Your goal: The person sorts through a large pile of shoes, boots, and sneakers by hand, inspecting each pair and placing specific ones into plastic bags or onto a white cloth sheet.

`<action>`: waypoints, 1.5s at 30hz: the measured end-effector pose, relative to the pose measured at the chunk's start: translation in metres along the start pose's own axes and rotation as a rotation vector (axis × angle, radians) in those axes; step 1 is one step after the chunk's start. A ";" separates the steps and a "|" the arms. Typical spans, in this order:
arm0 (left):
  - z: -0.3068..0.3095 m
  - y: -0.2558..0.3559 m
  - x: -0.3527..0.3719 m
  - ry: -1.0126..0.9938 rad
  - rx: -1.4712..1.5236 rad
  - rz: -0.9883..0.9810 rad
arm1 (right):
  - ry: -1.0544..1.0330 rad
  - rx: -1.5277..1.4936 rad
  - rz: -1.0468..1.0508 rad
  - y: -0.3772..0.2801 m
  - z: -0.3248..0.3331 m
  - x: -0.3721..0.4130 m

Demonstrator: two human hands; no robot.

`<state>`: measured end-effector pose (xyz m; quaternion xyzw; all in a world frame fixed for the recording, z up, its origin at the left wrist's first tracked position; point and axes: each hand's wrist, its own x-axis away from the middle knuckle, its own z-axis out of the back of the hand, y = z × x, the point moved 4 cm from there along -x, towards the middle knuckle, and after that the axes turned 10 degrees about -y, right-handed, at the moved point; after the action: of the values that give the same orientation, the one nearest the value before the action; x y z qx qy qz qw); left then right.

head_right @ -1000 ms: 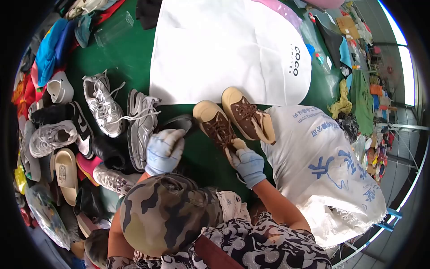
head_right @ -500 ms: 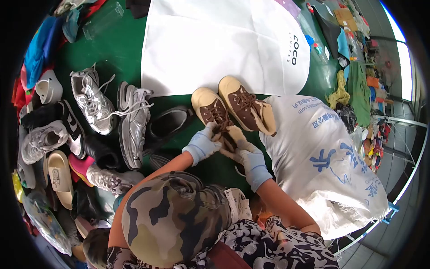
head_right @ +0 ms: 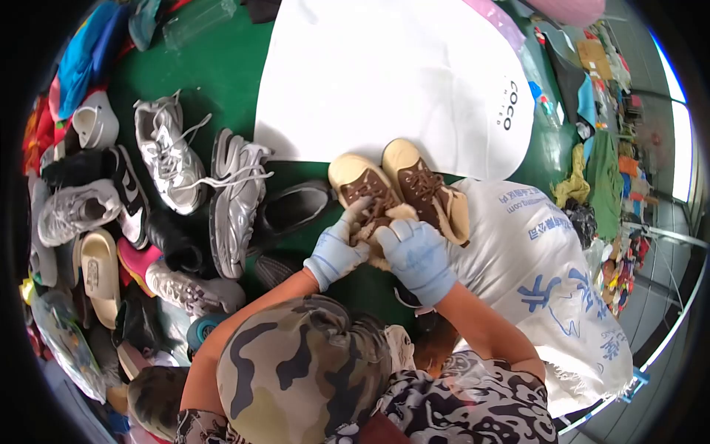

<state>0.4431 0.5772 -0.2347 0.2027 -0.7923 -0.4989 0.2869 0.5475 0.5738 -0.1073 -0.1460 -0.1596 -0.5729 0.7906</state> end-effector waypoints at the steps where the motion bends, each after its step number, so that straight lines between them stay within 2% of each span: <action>1: 0.001 0.017 0.003 -0.014 -0.159 -0.019 | 0.136 0.033 0.110 -0.012 0.013 0.007; 3: 0.007 0.055 0.005 -0.017 -0.603 -0.024 | 0.157 0.020 0.143 -0.013 0.009 0.008; 4: 0.008 0.069 0.006 -0.071 -0.708 0.056 | 0.148 0.005 0.184 -0.012 0.003 0.007; 5: 0.004 0.067 0.006 -0.011 -0.756 -0.007 | 0.139 -0.006 0.235 -0.010 0.001 0.003; 6: 0.006 0.071 0.004 0.000 -0.772 0.035 | 0.235 -0.118 0.173 -0.011 0.002 -0.001; 7: 0.005 0.074 0.005 -0.002 -0.785 0.084 | 0.224 -0.122 0.183 -0.018 0.002 -0.005; 9: 0.004 0.074 0.005 0.068 -0.834 0.055 | 0.300 -0.421 0.037 -0.015 0.005 -0.011; 11: 0.010 0.071 0.003 0.149 -0.893 0.010 | 0.282 -0.346 0.074 -0.013 0.013 -0.012; 13: 0.014 0.075 0.012 0.361 -0.986 -0.329 | 0.152 -0.088 0.324 -0.022 0.020 -0.011; 14: 0.011 0.079 0.015 0.404 -1.041 -0.461 | 0.180 -0.089 0.385 -0.026 0.021 -0.009; 15: 0.013 0.079 0.015 0.409 -1.045 -0.461 | 0.184 -0.088 0.391 -0.031 0.020 -0.008; 17: 0.017 0.075 0.014 0.300 -1.097 -0.354 | 0.322 -0.270 0.186 -0.040 0.019 -0.006; 19: 0.028 0.067 0.013 0.347 -1.043 -0.342 | 0.466 -0.520 0.232 -0.061 0.020 0.005; 21: 0.030 0.065 0.012 0.319 -1.034 -0.285 | 0.278 -0.694 -0.045 -0.050 -0.011 0.015; 23: 0.021 0.061 0.011 0.279 -1.039 -0.283 | 0.116 -0.478 -0.220 -0.032 -0.033 0.021; 24: 0.015 0.058 0.006 0.212 -1.074 -0.233 | -0.100 -0.361 -0.328 -0.022 -0.050 0.026; 25: 0.009 0.058 0.001 0.141 -1.111 -0.188 | -0.093 -0.362 -0.338 -0.019 -0.058 0.027; 26: 0.008 0.061 -0.003 0.140 -1.092 -0.169 | -0.118 -0.186 -0.260 -0.021 -0.065 0.028; 27: 0.009 0.059 -0.007 0.055 -1.119 -0.062 | -0.148 -0.013 -0.182 -0.025 -0.073 0.031; 28: 0.007 0.062 -0.009 0.025 -1.142 -0.030 | -0.276 0.080 -0.176 -0.030 -0.086 0.028; 29: 0.006 0.065 -0.013 0.004 -1.164 0.002 | -0.285 0.120 -0.114 -0.037 -0.090 0.022; 31: 0.009 0.074 -0.021 -0.015 -1.177 0.016 | -0.024 -0.089 -0.174 -0.047 -0.097 0.006; 32: 0.009 0.074 -0.024 -0.041 -1.191 0.037 | -0.200 -0.685 -0.208 -0.031 -0.099 -0.010; 33: 0.005 0.071 -0.024 -0.104 -1.241 0.044 | -0.209 -0.687 -0.198 -0.029 -0.109 -0.008; 35: 0.001 0.074 -0.020 -0.100 -1.217 0.075 | -0.178 -0.741 -0.161 -0.020 -0.124 -0.009; 37: -0.008 0.071 -0.021 -0.053 -1.311 -0.003 | -0.149 -0.779 -0.116 -0.018 -0.139 -0.023; 39: -0.010 0.053 -0.028 -0.107 -1.296 0.077 | -0.133 -0.819 -0.051 -0.005 -0.155 -0.035; 40: -0.005 0.062 -0.022 -0.005 -1.319 0.008 | -0.127 -0.848 -0.024 0.008 -0.161 -0.042; 41: 0.004 0.054 -0.027 0.022 -1.248 -0.002 | -0.118 -0.878 0.001 0.023 -0.166 -0.049; 43: 0.010 0.053 -0.028 0.009 -1.292 -0.083 | -0.090 -0.933 0.048 0.050 -0.174 -0.064; 45: 0.021 0.059 -0.023 0.028 -1.258 -0.025 | -0.070 -0.975 0.124 0.076 -0.183 -0.083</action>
<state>0.4448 0.6300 -0.1940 0.0107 -0.3408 -0.8701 0.3559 0.6109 0.5920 -0.3115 -0.5276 0.1097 -0.5274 0.6569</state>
